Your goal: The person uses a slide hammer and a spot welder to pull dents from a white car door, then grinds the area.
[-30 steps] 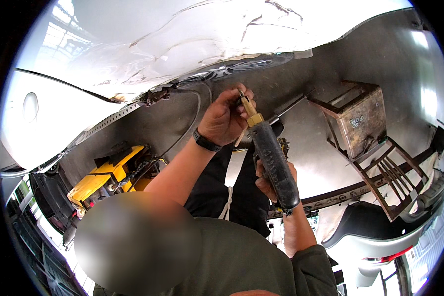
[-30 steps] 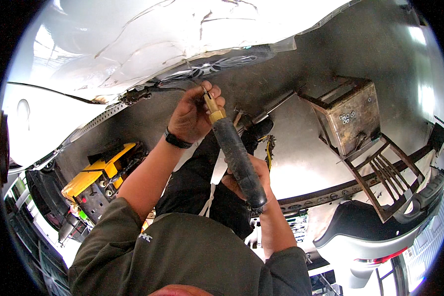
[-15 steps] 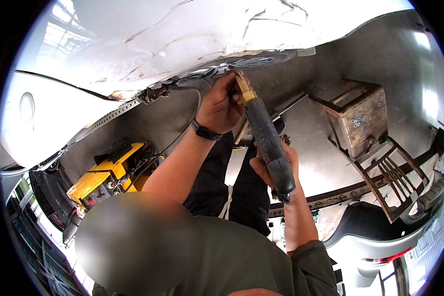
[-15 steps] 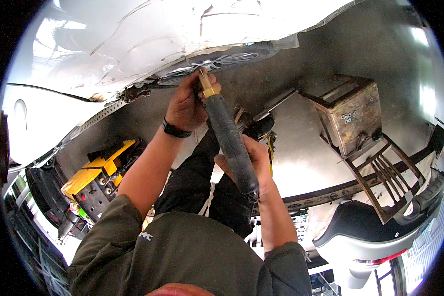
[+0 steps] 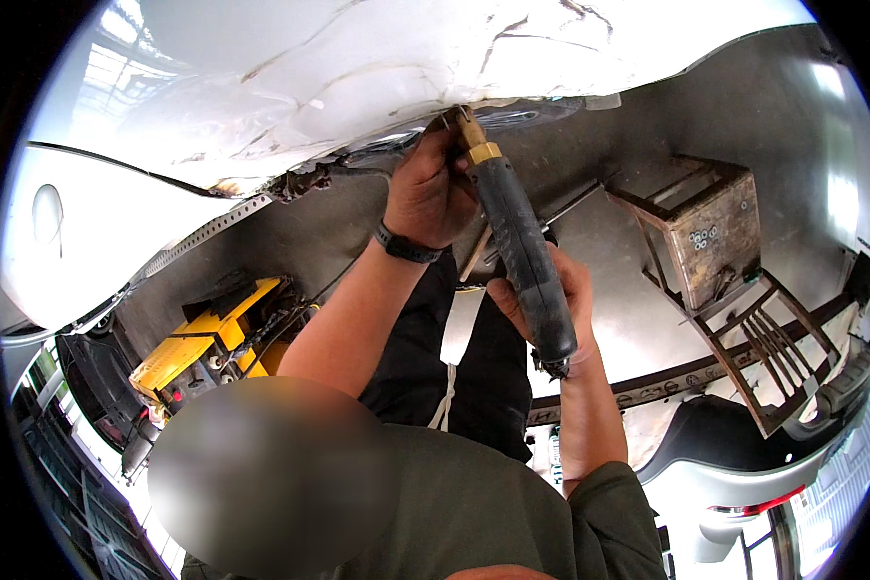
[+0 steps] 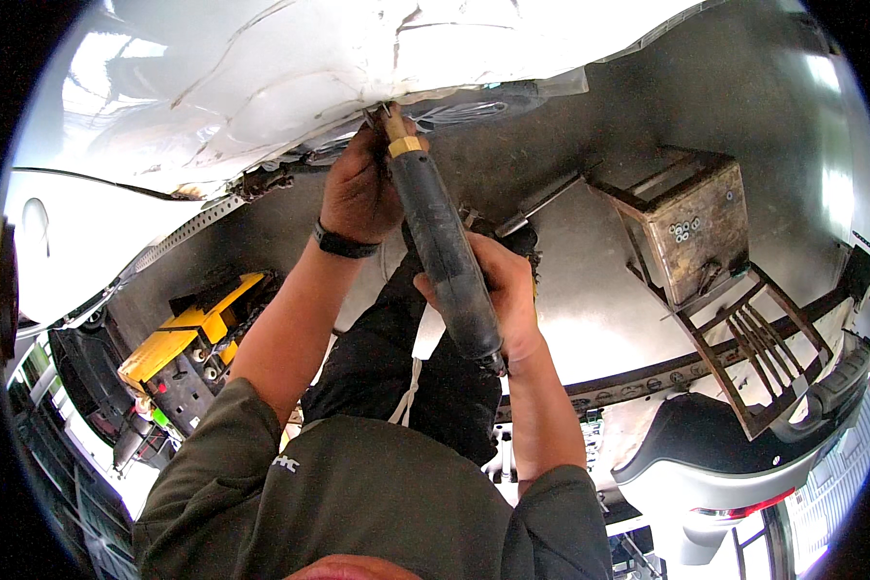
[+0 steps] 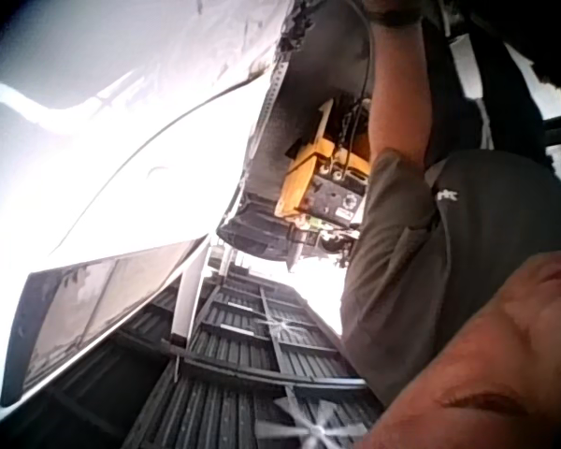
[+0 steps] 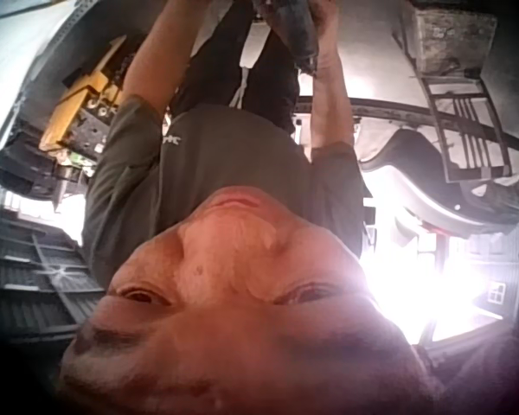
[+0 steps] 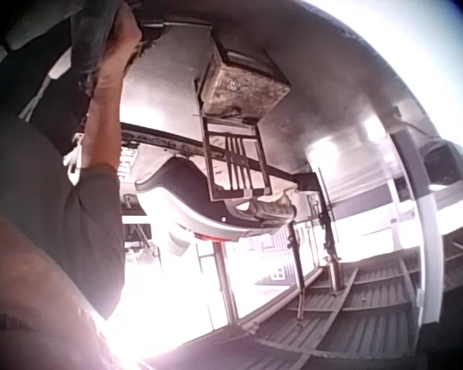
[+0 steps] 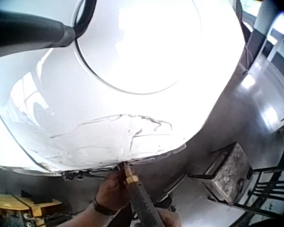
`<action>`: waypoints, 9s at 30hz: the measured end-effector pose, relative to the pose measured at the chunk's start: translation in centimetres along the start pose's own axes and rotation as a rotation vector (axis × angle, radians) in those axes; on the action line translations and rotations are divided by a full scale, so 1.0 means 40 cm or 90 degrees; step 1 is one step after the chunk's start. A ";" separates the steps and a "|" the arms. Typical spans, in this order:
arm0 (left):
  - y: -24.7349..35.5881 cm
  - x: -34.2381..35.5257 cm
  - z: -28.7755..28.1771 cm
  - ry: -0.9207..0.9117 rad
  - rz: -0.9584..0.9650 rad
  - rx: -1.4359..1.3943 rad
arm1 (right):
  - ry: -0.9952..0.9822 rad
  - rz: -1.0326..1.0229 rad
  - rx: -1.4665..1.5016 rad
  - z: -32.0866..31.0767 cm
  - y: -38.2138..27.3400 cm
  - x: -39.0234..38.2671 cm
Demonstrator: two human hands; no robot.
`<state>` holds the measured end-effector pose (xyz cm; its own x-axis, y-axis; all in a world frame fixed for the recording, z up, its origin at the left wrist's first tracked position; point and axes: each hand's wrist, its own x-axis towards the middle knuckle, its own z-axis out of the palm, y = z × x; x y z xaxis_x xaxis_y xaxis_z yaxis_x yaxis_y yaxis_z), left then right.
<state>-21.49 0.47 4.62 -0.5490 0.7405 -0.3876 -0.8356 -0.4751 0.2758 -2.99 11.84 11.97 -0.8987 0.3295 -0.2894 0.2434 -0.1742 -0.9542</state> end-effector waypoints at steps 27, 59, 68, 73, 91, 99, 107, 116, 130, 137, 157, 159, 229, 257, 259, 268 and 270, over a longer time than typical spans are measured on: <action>-0.006 0.006 -0.028 -0.104 -0.047 -0.060 | 0.026 0.040 0.010 0.003 -0.032 0.009; -0.019 -0.065 0.026 0.111 -0.016 0.020 | 0.087 0.153 0.084 -0.005 -0.008 -0.138; 0.012 -0.081 0.093 0.054 -0.107 0.129 | 0.067 0.024 0.078 -0.047 0.028 -0.167; -0.006 -0.077 0.086 0.051 -0.067 0.180 | 0.055 0.025 0.064 -0.055 0.031 -0.178; -0.035 -0.058 0.081 0.022 -0.041 0.162 | 0.061 0.121 0.109 -0.053 0.022 -0.179; -0.053 -0.047 0.082 0.028 -0.043 0.078 | 0.050 0.106 0.206 -0.037 0.047 -0.176; -0.060 -0.054 0.074 0.035 -0.068 0.046 | 0.033 0.050 0.167 -0.033 0.056 -0.174; -0.055 -0.045 0.061 -0.029 -0.069 0.065 | 0.039 0.188 0.279 -0.027 0.032 -0.156; -0.046 -0.021 0.034 0.087 0.187 0.593 | 0.028 0.019 0.034 -0.028 -0.004 -0.020; -0.039 -0.001 0.045 0.113 0.115 0.314 | 0.024 0.006 -0.029 -0.036 -0.020 0.010; -0.020 0.003 0.063 0.025 0.074 0.083 | 0.039 0.020 -0.022 -0.035 -0.010 0.015; -0.030 0.002 0.050 0.018 0.074 0.071 | 0.028 0.027 -0.016 -0.034 -0.010 0.014; -0.079 -0.025 0.064 0.078 -0.043 0.088 | 0.013 -0.043 0.034 -0.082 0.069 -0.111; -0.066 0.023 0.081 0.139 0.146 0.649 | 0.049 -0.046 -0.058 -0.052 0.023 0.010; -0.069 0.026 0.097 0.200 0.112 0.413 | 0.055 -0.035 -0.052 -0.048 0.017 0.012; -0.052 0.009 0.045 0.117 0.124 0.616 | 0.050 -0.047 -0.080 -0.052 0.022 0.021; -0.047 0.001 0.054 0.104 0.177 0.781 | 0.049 -0.080 -0.094 -0.054 0.034 0.022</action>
<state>-19.91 2.41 5.97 -0.7721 0.5775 -0.2652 -0.1729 0.2107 0.9621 -2.65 13.90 10.24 -0.8966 0.4103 -0.1663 0.1864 0.0089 -0.9824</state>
